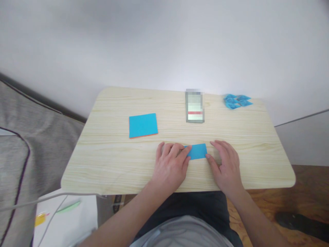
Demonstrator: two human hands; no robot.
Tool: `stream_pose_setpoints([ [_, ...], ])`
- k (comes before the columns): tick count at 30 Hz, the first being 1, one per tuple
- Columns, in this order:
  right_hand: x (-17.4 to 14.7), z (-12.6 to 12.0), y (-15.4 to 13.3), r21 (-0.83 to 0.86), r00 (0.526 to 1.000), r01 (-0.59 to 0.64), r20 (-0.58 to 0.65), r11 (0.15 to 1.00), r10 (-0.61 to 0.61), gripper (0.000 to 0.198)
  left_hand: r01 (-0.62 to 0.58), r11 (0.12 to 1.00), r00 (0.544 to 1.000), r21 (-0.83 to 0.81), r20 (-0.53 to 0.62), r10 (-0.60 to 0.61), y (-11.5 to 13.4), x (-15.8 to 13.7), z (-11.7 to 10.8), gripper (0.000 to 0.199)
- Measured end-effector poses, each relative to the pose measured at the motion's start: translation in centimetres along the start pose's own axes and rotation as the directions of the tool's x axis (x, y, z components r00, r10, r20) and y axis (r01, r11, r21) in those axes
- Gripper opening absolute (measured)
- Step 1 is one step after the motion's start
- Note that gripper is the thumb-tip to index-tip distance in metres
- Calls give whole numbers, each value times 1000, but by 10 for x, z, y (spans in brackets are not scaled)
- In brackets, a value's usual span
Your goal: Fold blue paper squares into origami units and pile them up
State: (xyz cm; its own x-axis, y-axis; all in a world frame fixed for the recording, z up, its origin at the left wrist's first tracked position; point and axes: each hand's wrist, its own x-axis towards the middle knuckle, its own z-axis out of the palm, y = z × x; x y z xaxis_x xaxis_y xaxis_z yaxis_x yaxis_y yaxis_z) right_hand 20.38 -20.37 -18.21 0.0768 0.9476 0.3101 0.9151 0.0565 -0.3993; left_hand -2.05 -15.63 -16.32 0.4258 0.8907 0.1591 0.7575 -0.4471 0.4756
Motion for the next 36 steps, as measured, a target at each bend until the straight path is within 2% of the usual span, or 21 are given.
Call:
stream_pose_setpoints([
  [5,2,0,0,-26,998,55,27,998,-54,33,-24,1000,1000,-14,3,24,-1,0,0,35],
  [12,8,-3,2,-66,990,124,73,990,-120,35,-69,997,998,-21,0,69,0,4,-6,34],
  [16,8,-4,3,-62,989,130,78,990,-125,34,-102,995,995,-7,13,102,3,6,-10,42],
  [22,7,-3,5,-16,991,120,56,993,-119,34,-174,984,985,34,-3,174,1,6,-10,26],
  [32,15,-6,9,265,989,134,25,955,-146,32,-268,963,957,13,-114,268,-6,9,-8,19],
  [34,22,-7,5,352,993,104,10,930,-115,21,-250,968,961,-30,-127,244,-6,13,-9,17],
  [36,31,-9,-1,485,999,18,28,874,-36,11,-202,973,974,-114,-128,187,-4,16,-12,17],
])
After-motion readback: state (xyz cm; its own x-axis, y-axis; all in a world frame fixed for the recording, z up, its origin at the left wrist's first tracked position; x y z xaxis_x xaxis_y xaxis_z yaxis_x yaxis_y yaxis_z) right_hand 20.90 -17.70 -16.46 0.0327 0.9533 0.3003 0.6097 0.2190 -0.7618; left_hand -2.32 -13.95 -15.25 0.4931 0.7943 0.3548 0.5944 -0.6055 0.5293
